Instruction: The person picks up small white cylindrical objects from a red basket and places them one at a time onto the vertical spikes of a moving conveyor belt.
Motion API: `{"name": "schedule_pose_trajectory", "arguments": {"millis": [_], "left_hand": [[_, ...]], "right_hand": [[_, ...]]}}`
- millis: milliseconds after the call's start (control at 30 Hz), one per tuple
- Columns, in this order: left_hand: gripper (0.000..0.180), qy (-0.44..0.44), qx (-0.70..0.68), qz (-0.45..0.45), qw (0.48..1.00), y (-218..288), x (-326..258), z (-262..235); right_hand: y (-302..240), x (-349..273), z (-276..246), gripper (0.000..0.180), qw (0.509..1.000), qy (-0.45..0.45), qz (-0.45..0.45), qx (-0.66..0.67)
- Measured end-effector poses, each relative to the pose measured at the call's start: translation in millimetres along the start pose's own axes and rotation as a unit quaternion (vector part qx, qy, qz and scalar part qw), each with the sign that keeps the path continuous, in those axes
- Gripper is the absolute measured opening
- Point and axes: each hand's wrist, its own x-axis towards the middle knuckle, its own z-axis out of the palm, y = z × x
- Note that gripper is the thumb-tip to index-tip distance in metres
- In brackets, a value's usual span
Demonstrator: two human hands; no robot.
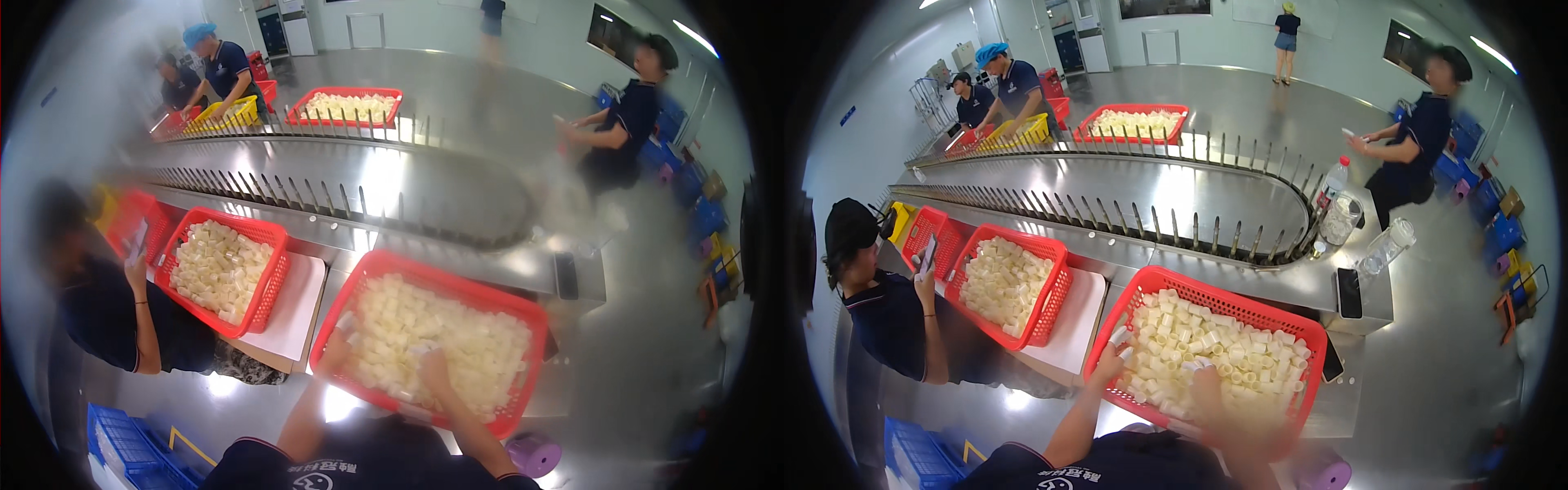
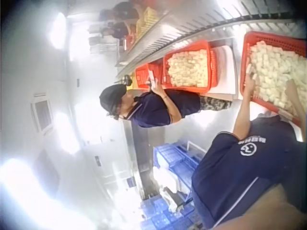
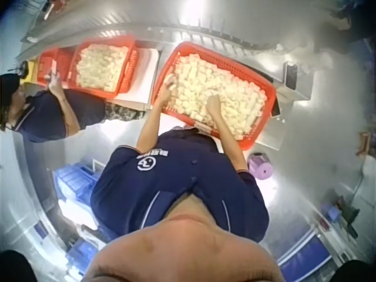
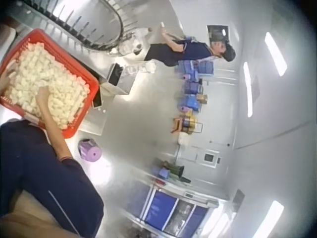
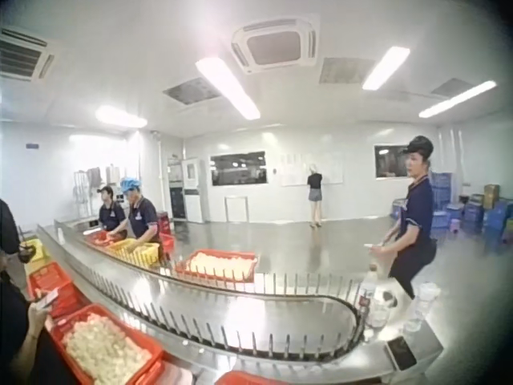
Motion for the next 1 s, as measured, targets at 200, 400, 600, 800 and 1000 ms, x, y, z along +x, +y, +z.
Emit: {"name": "schedule_pose_trajectory", "arguments": {"millis": [200,400,600,800,1000], "left_hand": [[0.058,0.011,0.068,-0.047,0.997,1.2,-10.5,-34.9],[0.05,0.051,0.137,-0.037,0.989,0.1,-3.8,-48.5],[0.056,-0.108,0.505,-0.05,0.855,-7.7,22.4,-31.1],[0.061,-0.181,0.588,-0.073,0.785,-13.5,23.0,13.1],[0.074,-0.243,0.689,-0.068,0.679,-14.9,22.8,44.6]], "right_hand": [[-25.8,10.1,15.9,0.037,0.997,-0.074,0.011,0.017],[-33.8,30.8,25.2,0.034,0.992,-0.124,-0.029,0.026],[-22.2,40.0,51.1,0.032,0.997,-0.053,-0.039,-0.044],[-2.0,25.7,44.7,0.032,0.995,-0.075,0.055,-0.026],[-1.0,33.0,2.9,0.038,0.988,-0.124,0.09,-0.036]]}}
